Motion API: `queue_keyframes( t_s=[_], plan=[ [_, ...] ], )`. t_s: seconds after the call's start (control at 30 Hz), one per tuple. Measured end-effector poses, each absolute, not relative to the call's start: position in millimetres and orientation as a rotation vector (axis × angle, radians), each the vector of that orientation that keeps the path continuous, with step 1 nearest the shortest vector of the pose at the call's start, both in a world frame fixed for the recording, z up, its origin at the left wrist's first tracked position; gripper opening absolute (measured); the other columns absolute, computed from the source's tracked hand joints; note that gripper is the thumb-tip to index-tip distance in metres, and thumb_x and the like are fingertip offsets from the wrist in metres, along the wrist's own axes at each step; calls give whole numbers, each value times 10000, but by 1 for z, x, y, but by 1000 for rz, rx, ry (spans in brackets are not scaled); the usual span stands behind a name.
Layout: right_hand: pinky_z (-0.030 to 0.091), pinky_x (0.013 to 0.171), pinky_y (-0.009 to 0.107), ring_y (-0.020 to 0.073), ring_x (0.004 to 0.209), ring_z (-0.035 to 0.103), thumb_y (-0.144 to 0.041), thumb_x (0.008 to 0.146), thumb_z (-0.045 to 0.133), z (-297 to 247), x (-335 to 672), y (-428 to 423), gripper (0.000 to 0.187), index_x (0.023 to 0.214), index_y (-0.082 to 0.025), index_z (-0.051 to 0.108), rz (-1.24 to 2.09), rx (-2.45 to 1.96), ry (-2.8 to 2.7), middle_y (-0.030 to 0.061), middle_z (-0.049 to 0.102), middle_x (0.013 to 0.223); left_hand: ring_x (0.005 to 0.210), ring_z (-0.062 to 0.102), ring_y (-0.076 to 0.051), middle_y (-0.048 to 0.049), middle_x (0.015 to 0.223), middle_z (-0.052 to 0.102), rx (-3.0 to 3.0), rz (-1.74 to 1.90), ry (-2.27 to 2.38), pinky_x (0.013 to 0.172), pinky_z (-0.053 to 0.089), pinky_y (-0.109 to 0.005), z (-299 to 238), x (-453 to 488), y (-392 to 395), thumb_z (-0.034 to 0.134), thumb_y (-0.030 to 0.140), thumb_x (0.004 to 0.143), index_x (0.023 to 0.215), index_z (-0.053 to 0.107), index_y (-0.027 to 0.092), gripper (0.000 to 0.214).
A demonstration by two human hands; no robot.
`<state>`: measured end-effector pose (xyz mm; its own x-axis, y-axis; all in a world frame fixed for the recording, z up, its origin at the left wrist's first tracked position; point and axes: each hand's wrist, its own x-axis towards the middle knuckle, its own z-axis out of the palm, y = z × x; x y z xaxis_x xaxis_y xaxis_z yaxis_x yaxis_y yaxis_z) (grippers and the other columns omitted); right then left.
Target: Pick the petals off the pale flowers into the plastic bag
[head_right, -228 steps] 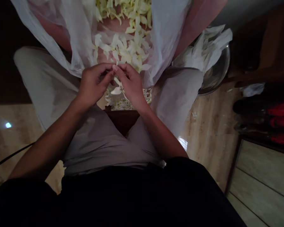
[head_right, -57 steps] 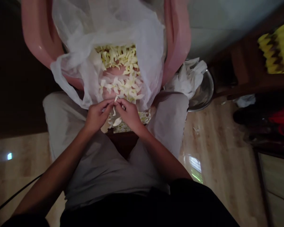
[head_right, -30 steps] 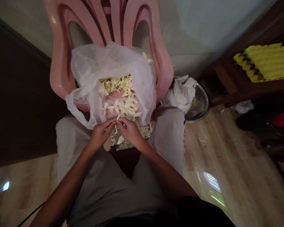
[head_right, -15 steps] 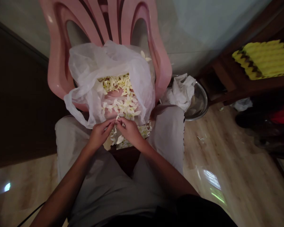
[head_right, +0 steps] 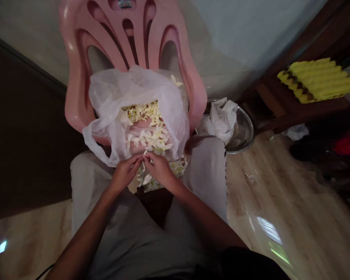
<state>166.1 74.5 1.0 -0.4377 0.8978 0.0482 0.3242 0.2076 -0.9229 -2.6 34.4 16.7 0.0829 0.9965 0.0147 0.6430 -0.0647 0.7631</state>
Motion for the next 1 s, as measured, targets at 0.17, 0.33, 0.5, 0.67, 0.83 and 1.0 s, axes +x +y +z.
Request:
queue_keyframes(
  t_s=[0.17,0.33,0.5,0.67,0.83,1.0],
  plan=[
    [393,654,222,138,683,566,-248,928,503,-2,162,71,183,906,-174,669,1186,-1168,-1903,2,661,769,821,748,-200,-55,1005,794,1818,683,1641,761,544,-264,17,-3,34,478,300,986,1190,688,185,315],
    [393,655,222,141,671,580,-232,925,514,-1,157,68,166,908,-181,671,1182,-1169,-1895,-2,669,758,798,741,-195,-45,940,791,1819,692,1654,723,534,-258,17,-4,35,473,252,969,1133,698,192,285],
    [402,653,217,142,685,583,-209,912,509,-2,152,71,159,893,-180,665,1181,-1152,-1841,3,669,765,909,750,-218,-75,1051,791,1777,783,1664,804,558,-303,17,-2,35,455,284,981,1180,688,180,324],
    [392,639,221,140,664,566,-211,896,521,-8,151,72,142,832,-180,644,1162,-1139,-1776,-12,635,713,1003,742,-221,-78,1125,781,1754,819,1614,885,568,-329,15,-3,37,436,305,983,1194,694,187,353],
    [391,651,229,146,680,574,-184,893,506,-11,156,66,135,831,-186,625,1077,-1130,-1790,-5,632,731,982,750,-238,-75,1094,790,1769,856,1506,889,586,-351,10,-5,43,468,333,951,1139,727,200,346],
    [410,679,240,157,708,590,-187,910,466,-20,158,67,162,817,-190,600,1009,-1134,-1871,11,645,753,1043,726,-274,-87,1105,787,1669,960,1443,985,555,-392,-7,-2,47,525,462,915,1045,771,206,378]
  ],
)
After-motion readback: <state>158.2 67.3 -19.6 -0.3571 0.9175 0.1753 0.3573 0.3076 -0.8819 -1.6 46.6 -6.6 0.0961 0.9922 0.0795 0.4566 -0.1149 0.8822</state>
